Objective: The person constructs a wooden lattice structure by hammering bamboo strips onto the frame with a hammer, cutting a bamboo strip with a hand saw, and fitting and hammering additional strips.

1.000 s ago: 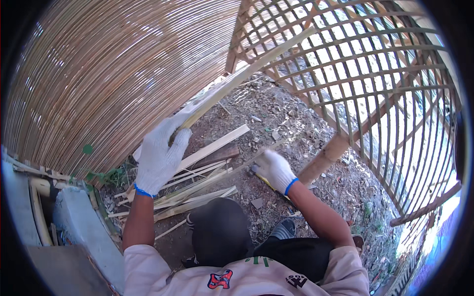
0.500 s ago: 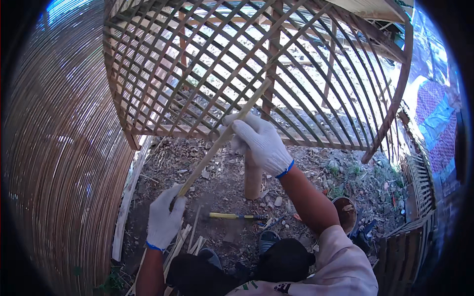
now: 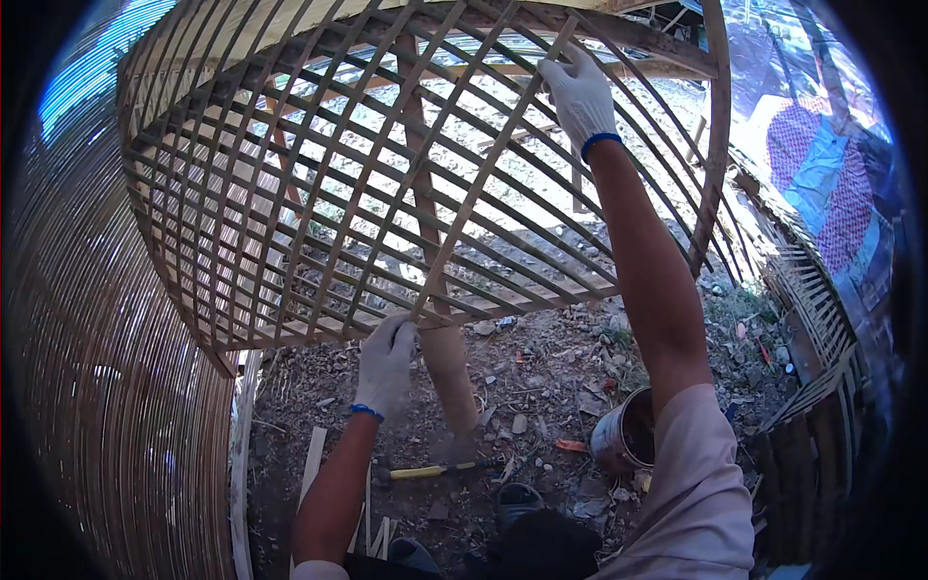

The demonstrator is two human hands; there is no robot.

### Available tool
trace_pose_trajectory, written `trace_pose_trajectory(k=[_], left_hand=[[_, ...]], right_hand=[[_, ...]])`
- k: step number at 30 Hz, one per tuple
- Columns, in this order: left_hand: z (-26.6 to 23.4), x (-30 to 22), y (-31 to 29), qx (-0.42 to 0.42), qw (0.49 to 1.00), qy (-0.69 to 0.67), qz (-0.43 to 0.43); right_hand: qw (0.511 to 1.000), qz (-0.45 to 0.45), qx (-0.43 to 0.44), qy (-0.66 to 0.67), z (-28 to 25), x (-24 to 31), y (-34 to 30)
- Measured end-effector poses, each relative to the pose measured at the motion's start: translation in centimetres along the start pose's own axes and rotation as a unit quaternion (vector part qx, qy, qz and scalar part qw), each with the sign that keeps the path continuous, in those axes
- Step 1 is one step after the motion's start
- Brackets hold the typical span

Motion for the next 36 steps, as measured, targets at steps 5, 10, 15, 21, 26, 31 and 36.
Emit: trace_pose_trajectory(k=[5, 10, 15, 21, 26, 31, 36], left_hand=[[1.6, 1.1, 0.5, -0.056, 0.998, 0.020, 0.013], [1.9, 1.6, 1.9, -0.066, 0.998, 0.004, 0.000], [1.8, 1.9, 2.8, -0.068, 0.998, -0.008, -0.013], [2.2, 2.4, 3.2, -0.063, 0.997, -0.041, -0.033], [2.5, 3.3, 3.1, -0.065, 0.995, -0.063, -0.037], [2.0, 3.0, 2.7, -0.086, 0.996, -0.036, 0.004], [0.5, 4.8, 1.4, -0.090, 0.996, -0.002, -0.021]], right_hand=[[0.995, -0.063, -0.023, -0.079, 0.6, 1.3, 1.5], [0.985, -0.111, -0.066, -0.116, 1.6, 1.6, 2.1], [0.961, -0.152, -0.113, -0.200, 2.0, 1.6, 3.2], [0.963, -0.133, -0.126, -0.199, 2.1, 1.9, 2.9], [0.958, -0.142, -0.139, -0.208, 2.6, 2.9, 2.3], [0.954, -0.129, -0.139, -0.231, 2.7, 2.6, 2.2], [0.951, -0.123, -0.125, -0.253, 2.8, 2.8, 2.3]])
Point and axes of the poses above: each hand's wrist, its own y-axis towards the middle knuckle, its own z-axis out of the palm, x = y × z, the point moved 2 cm from there along y, towards the middle knuckle, and after that the axes turned 11 degrees about -x, right-handed, at the moved point
